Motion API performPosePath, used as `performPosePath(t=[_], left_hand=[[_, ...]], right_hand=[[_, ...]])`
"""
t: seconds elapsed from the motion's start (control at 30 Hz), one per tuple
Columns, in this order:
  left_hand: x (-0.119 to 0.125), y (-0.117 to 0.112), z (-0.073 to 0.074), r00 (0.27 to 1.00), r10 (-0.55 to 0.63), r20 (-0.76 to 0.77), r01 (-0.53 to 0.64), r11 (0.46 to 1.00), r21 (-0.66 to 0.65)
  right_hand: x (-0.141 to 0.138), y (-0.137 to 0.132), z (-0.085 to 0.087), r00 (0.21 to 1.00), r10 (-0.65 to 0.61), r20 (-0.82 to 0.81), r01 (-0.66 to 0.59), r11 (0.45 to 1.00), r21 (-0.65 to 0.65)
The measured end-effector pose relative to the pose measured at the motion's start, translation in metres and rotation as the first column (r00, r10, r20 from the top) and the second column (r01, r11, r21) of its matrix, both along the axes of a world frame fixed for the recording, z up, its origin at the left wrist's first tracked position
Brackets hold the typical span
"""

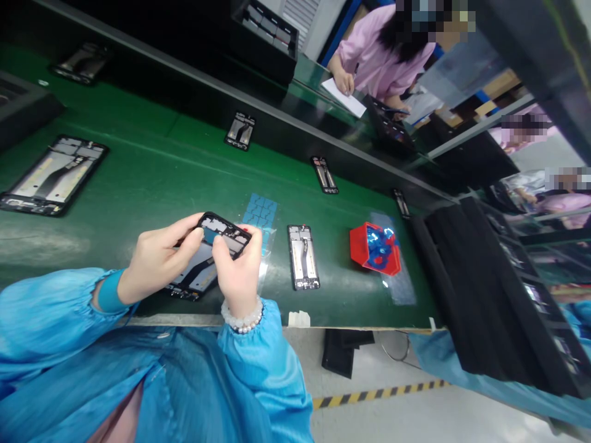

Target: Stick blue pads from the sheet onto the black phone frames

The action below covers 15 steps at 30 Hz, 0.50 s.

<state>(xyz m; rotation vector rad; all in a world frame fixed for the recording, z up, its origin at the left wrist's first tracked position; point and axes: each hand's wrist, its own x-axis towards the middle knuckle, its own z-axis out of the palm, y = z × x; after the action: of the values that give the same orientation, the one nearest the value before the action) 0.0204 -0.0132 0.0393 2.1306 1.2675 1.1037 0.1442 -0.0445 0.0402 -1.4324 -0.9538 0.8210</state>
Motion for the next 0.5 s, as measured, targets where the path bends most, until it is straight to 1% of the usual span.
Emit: performPosePath(t=[0.1,0.17,0.2,0.27,0.33,0.4,0.5], left_hand=[[0.001,0.003,0.0,0.997,-0.029,-0.069,0.029,1.0,0.01],[0.0,0.004,0.0,0.992,-0.05,-0.113,0.053,0.998,0.026],[-0.001,0.005,-0.001,0.99,-0.068,-0.124,0.073,0.997,0.034],[-0.003,0.006,-0.001,0.98,-0.144,-0.136,0.15,0.988,0.032],[-0.005,0.006,-0.001,0.957,-0.246,-0.15,0.249,0.968,0.0],[-0.007,0.006,-0.001,0.927,-0.33,-0.176,0.325,0.944,-0.058],[-0.008,0.005,0.0,0.903,-0.381,-0.199,0.36,0.923,-0.133]], right_hand=[[-0.002,-0.001,-0.001,0.999,-0.022,0.031,0.022,1.0,-0.009],[-0.003,-0.002,0.001,0.996,-0.038,0.078,0.039,0.999,-0.006],[-0.003,-0.002,0.003,0.994,-0.046,0.102,0.046,0.999,-0.003],[-0.002,0.0,0.008,0.991,-0.053,0.12,0.055,0.998,-0.012],[0.002,0.002,0.011,0.997,-0.03,0.066,0.035,0.997,-0.063],[0.005,0.004,0.013,0.999,-0.003,-0.041,-0.002,0.993,-0.115],[0.005,0.006,0.011,0.984,-0.019,-0.179,-0.002,0.993,-0.116]])
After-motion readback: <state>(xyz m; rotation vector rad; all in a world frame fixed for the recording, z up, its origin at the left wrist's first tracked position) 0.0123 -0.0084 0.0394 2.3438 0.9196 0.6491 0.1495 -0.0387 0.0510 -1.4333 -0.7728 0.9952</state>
